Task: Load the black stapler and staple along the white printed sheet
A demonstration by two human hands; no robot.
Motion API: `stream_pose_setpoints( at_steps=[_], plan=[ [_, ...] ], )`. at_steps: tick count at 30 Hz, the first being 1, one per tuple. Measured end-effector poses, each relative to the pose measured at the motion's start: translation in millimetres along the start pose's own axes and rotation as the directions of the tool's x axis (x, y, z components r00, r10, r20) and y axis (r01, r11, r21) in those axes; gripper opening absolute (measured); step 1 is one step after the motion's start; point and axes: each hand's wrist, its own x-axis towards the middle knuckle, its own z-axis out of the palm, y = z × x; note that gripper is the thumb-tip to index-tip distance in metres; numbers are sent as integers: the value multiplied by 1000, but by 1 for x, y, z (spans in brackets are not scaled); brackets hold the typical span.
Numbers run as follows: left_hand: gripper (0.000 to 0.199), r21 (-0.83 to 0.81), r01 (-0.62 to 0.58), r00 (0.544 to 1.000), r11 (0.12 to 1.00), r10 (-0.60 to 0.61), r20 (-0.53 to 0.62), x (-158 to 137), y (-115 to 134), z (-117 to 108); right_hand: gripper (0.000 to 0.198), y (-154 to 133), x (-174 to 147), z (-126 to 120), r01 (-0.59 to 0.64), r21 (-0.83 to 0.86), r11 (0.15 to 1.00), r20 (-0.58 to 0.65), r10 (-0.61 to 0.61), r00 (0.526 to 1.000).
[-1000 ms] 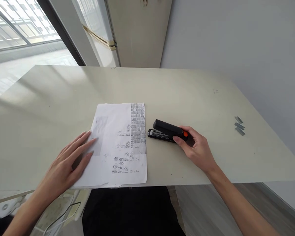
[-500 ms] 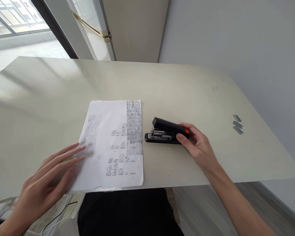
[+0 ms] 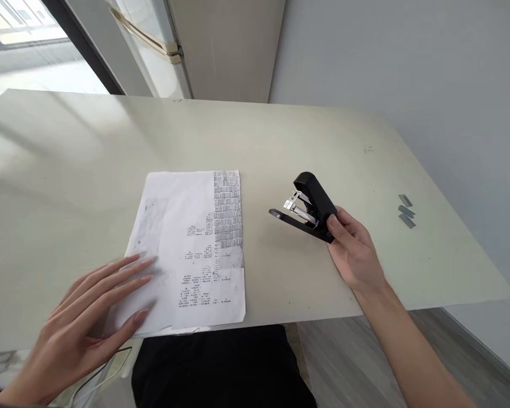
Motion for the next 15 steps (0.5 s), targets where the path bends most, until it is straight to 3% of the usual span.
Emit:
stream_pose_setpoints(
  at_steps=[9,15],
  plan=[
    [57,50,-104,994,993,101,48,-5,9,1,34,-2,-4,4,-24,246,969,-1,25,1000],
    [73,94,-142,982,985,129,138,-18,11,3,34,-4,-12,11,-8,88,996,8,7,1000]
  ],
)
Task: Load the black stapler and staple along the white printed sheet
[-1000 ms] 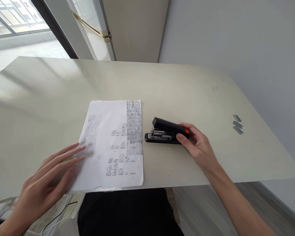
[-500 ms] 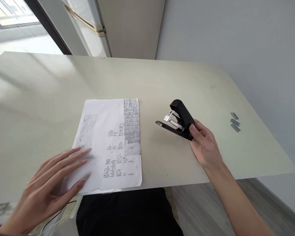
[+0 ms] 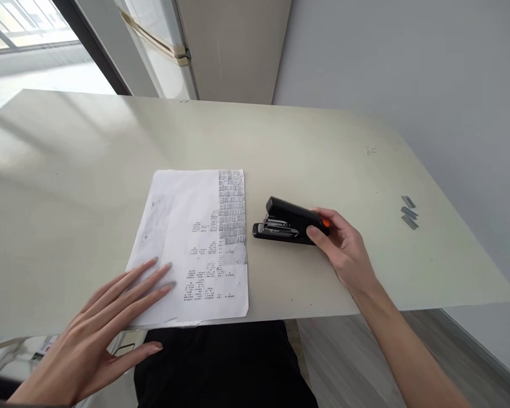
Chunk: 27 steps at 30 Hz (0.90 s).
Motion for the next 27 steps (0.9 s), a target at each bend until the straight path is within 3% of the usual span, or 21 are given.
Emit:
stream_pose_setpoints(
  at_steps=[4,14,21,24,27],
  plan=[
    [69,31,-3,1000,1000,3,-1,-3,0,2,33,-3,-2,2,14,-110,994,20,-12,1000],
    [50,-7,-1,998,1000,1,-59,-19,2,2,33,-14,-3,9,26,-193,981,-56,-37,998],
    [53,-14,-9,995,1000,7,-99,-23,1,-2,37,-13,-4,11,25,-250,968,-25,-33,999],
    [54,-41,40,985,998,-47,-166,-17,4,-2,40,-11,-3,12,36,-259,965,-2,-37,999],
    [51,-125,159,949,979,-187,-254,-9,10,-3,40,-17,-7,14,107,-295,950,51,-96,994]
  ],
)
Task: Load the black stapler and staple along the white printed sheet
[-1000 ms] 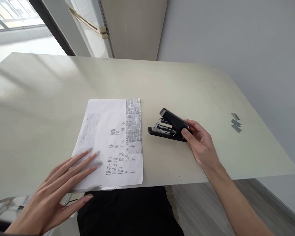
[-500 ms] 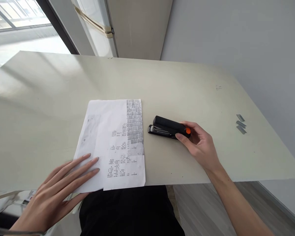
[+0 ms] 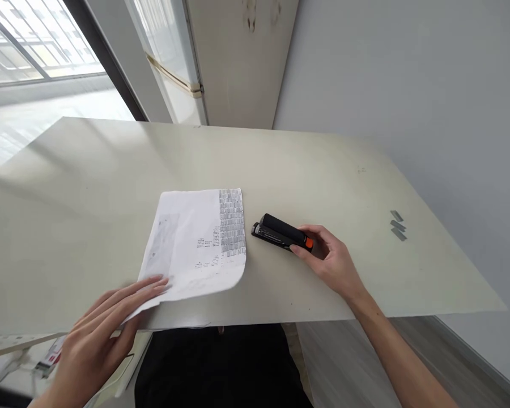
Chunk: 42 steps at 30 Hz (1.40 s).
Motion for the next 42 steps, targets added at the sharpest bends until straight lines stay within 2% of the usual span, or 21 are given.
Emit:
stream_pose_setpoints(
  at_steps=[2,4,5,6,7,8,9,11,13,14,15,17,20,23,25,27,29,30,36,39,42],
  plan=[
    [46,-24,88,992,996,-90,-91,4,6,1,34,-12,-8,-1,109,-102,989,-97,-119,988],
    [44,-36,127,979,991,-131,-154,7,12,2,26,-32,-21,-2,171,-203,964,-224,-216,950],
    [45,-42,120,978,992,-125,-164,8,16,3,22,-43,-29,-2,166,-211,963,-246,-216,945],
    [46,-49,99,981,994,-106,-160,8,19,5,20,-55,-37,-1,138,-173,975,-200,-172,965],
    [49,-56,74,986,996,-82,-147,8,23,7,22,-67,-45,1,86,-105,991,-96,-96,991],
    [52,-64,41,990,997,-49,-130,8,27,9,26,-78,-52,5,13,-17,1000,66,-12,998],
    [54,-70,3,993,998,-11,-118,7,32,12,31,-88,-58,10,-76,77,994,249,55,967],
    [60,-65,-67,994,996,61,-92,5,41,16,40,-102,-64,26,-278,261,924,544,97,833],
    [64,-41,-123,991,992,121,-57,3,49,18,46,-109,-65,44,-481,379,791,687,107,718],
    [66,-26,-148,989,989,147,-32,2,53,18,48,-111,-64,53,-551,405,729,714,125,689],
    [66,-10,-165,986,986,165,-1,1,56,16,47,-111,-63,61,-588,415,694,714,152,684],
    [62,9,-207,976,978,206,66,-1,60,10,42,-109,-61,72,-578,415,703,662,203,722],
    [59,-14,-237,960,971,236,148,-5,57,-5,35,-110,-60,74,-497,396,773,584,206,785],
    [60,-78,-195,975,978,202,89,-5,46,-19,34,-116,-58,57,-451,414,790,555,174,813],
    [53,-128,-92,995,987,85,-58,0,38,-24,34,-118,-54,37,-416,438,797,482,182,857],
    [45,-177,86,971,980,-122,-207,9,29,-24,35,-116,-49,15,-389,456,801,390,213,896],
    [42,-193,232,926,953,-277,-255,18,18,-19,37,-107,-44,-8,-374,465,803,306,251,918],
    [42,-180,267,921,947,-306,-242,23,13,-15,37,-100,-41,-18,-363,470,805,257,269,928],
    [46,-34,213,975,977,-214,-65,42,-22,5,36,-32,-11,-63,-203,532,822,-71,282,957],
    [48,13,177,984,984,-176,-17,56,-37,15,34,-1,14,-67,-165,470,867,-99,238,966],
    [49,55,151,988,987,-152,21,78,-50,23,31,17,27,-70,-206,424,882,-50,251,967]
  ],
)
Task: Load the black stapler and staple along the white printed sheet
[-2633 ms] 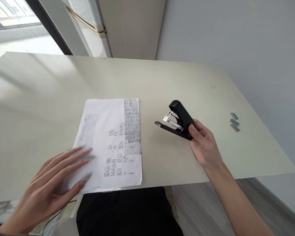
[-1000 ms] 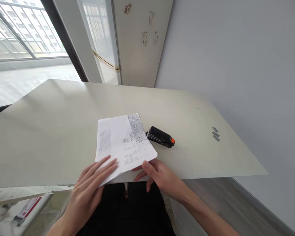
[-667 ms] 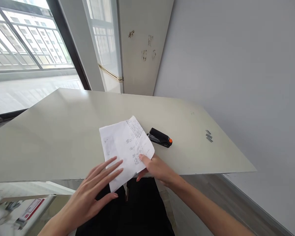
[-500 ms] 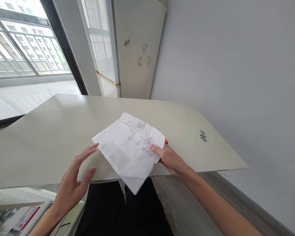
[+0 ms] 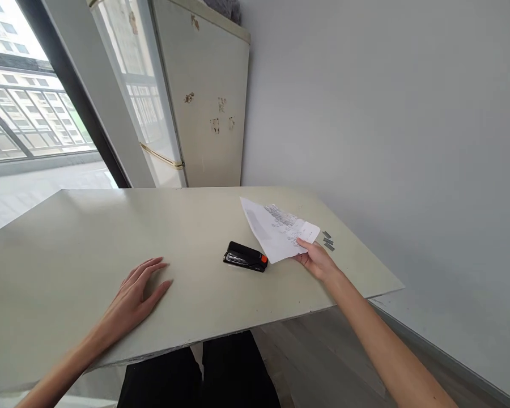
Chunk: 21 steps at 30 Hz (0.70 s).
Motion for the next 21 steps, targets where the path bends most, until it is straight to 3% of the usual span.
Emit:
stream_pose_setpoints(
  at_steps=[5,6,8,10,12,14,17,21],
  plan=[
    [49,35,10,1000,999,-10,9,41,-14,12,38,1,-18,-26,-112,-220,969,39,124,992],
    [49,42,19,1000,999,-19,5,49,-15,14,37,-1,-23,-30,-91,-336,938,-2,96,995],
    [47,57,43,999,997,-43,-1,64,-14,20,35,-4,-25,-31,32,-621,784,-62,-90,994],
    [46,68,56,998,996,-57,16,80,-10,25,38,-4,-15,-19,181,-771,611,10,-272,962],
    [45,70,46,998,996,-50,44,96,-6,29,48,1,6,0,310,-782,541,151,-319,936],
    [45,67,28,997,997,-33,73,110,-4,31,61,11,32,20,360,-793,491,257,-267,929],
    [44,68,23,997,997,-28,74,122,-6,34,73,27,66,40,306,-840,447,246,-188,951],
    [44,67,-1,999,998,-3,54,125,-12,36,79,38,93,41,235,-863,446,177,-169,970]
  ],
)
